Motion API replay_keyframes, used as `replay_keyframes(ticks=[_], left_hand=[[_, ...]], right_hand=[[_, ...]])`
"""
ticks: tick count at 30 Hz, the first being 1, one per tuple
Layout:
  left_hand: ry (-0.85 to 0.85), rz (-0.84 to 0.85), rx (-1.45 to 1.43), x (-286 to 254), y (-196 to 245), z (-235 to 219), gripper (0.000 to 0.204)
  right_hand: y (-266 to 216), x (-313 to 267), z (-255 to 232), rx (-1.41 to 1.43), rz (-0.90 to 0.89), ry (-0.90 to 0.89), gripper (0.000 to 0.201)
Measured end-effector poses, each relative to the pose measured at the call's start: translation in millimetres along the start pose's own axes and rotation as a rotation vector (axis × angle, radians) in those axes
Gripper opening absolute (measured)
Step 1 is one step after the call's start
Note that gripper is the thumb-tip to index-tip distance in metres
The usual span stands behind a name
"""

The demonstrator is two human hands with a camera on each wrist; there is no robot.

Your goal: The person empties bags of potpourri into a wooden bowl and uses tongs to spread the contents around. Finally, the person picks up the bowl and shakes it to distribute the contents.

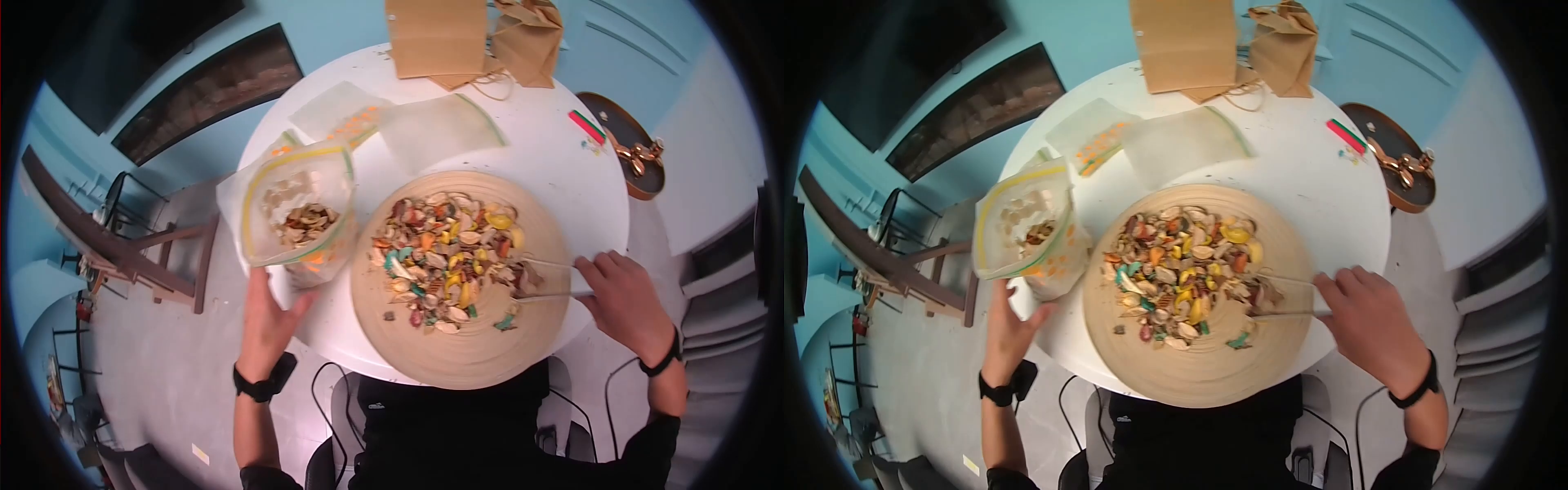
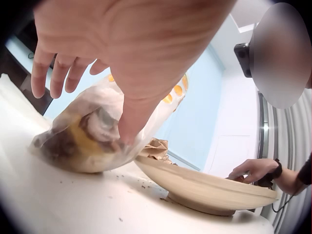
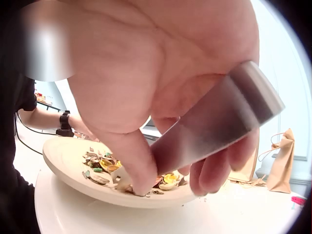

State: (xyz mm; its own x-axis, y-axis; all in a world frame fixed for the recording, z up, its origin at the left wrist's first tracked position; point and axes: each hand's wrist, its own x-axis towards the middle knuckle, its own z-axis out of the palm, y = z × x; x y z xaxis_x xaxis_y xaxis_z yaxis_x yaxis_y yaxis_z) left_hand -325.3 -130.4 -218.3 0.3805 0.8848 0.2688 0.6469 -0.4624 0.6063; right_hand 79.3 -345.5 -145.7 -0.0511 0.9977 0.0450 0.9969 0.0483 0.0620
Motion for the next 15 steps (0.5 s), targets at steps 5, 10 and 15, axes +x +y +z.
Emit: replay_keyframes(ticks=[5,10,15], left_hand=[[0.035,0.009,-0.013,6.6,9.6,9.7,0.072],[-0.042,-0.049,0.050,4.5,0.3,5.3,0.079],[0.081,0.007,0.046,2.3,33.1,-34.1,0.094]], right_hand=[[-3.3,13.4,10.9,-0.030,-0.006,0.091,0.051],[6.0,1.5,0.4,0.044,0.089,-0.001,0.052],[17.9,-1.6,-6.8,0.057,0.112,-0.099,0.053]])
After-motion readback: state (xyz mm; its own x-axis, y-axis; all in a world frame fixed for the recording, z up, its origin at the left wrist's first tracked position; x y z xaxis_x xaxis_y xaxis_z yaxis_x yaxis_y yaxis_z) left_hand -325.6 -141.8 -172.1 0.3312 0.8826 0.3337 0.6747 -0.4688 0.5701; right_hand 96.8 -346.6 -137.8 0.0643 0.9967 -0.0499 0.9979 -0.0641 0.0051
